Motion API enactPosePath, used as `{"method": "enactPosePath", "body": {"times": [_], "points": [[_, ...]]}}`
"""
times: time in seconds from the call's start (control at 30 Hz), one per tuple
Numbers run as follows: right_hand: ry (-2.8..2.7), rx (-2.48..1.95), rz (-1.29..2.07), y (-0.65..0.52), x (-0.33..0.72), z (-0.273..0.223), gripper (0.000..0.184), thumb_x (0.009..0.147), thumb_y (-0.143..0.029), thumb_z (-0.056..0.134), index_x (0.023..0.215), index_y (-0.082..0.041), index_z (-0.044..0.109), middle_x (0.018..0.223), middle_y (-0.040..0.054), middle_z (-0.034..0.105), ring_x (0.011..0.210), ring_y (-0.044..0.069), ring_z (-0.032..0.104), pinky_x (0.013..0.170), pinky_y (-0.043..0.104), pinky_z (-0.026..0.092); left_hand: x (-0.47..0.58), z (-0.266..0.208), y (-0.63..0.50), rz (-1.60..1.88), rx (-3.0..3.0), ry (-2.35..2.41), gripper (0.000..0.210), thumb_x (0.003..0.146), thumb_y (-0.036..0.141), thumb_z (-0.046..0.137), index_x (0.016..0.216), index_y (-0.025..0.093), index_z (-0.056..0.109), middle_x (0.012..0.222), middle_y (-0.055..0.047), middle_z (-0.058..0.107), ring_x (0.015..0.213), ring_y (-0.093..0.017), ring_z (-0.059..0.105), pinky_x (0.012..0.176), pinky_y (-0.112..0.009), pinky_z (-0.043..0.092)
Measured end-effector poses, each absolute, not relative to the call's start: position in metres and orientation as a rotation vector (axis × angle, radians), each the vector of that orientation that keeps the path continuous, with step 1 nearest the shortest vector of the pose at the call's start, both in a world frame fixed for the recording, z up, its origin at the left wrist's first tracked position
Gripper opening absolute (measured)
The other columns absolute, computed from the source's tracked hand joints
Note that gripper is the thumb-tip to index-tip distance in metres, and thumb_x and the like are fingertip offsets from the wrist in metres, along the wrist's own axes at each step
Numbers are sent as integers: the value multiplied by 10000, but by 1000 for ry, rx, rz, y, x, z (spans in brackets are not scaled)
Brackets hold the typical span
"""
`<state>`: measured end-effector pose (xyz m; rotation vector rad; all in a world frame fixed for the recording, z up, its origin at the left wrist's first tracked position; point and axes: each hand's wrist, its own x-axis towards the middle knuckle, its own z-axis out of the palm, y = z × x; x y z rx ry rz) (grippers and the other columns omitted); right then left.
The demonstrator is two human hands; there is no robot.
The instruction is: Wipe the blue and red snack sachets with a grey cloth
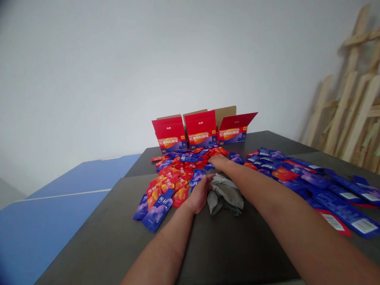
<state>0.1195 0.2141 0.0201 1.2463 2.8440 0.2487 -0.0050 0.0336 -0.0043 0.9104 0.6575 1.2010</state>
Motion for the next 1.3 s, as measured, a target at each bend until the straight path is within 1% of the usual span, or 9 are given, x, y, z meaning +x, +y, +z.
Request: {"method": "enactPosePath", "body": {"times": [0.2,0.37,0.57,0.7,0.8,0.97,1.03,1.17,1.3], "points": [[2821,1286,280,211,119,19,485,740,-119,566,1223,-152,592,1211,156,612,1137,286,539,1035,433,275,-3,-1,31,1193,892,614,547,885,550,403,1248,173,560,1292,-107,570,1231,-278,480,1084,-455,289],[2898,1263,302,203,128,21,375,783,-114,504,1116,-187,658,1138,122,637,1105,254,539,1052,436,203,-4,-1,32,1198,882,651,551,873,561,420,1235,173,569,1282,-109,577,1233,-286,477,1088,-462,280],[2934,1472,363,183,128,34,249,808,-152,488,871,-186,726,957,109,684,1015,231,541,1021,384,216,-4,-5,35,1205,887,661,526,856,559,452,1206,189,584,1306,-102,558,1242,-281,469,1081,-455,292],[2959,1669,420,168,128,54,269,813,-171,476,936,-174,715,997,113,681,1039,242,518,989,383,244,-6,-8,36,1230,960,674,492,856,527,475,1197,191,587,1311,-101,553,1237,-270,471,1075,-439,296],[3068,1820,428,149,129,71,302,808,-173,452,976,-178,703,1035,94,678,1022,234,534,935,339,316,-8,-8,39,1288,1020,744,451,838,480,546,1198,210,580,1295,-104,561,1218,-259,485,1062,-426,308],[3190,1983,233,103,129,84,343,845,-185,374,953,-179,699,1005,70,690,936,196,590,838,266,403,-12,-1,40,1570,1065,857,519,729,355,717,1201,209,558,1254,-104,573,1171,-219,509,1037,-365,339],[3203,1945,76,87,125,82,315,841,-202,396,914,-186,702,961,59,703,893,186,605,806,253,419,-11,2,37,1550,1120,811,547,690,332,751,1192,219,566,1214,-83,600,1134,-221,529,1013,-367,364],[3232,1990,-273,71,120,67,266,827,-216,435,914,-196,685,874,40,706,814,171,618,739,242,446,-11,6,31,1397,1178,729,318,778,415,645,997,183,656,992,-58,683,992,-224,595,950,-385,416],[3388,1978,-463,67,129,39,298,896,-253,385,1037,-184,638,999,70,672,940,178,602,846,282,457,-13,8,35,1497,945,725,286,796,426,617,932,176,646,875,-35,687,912,-214,629,895,-380,453]]}}
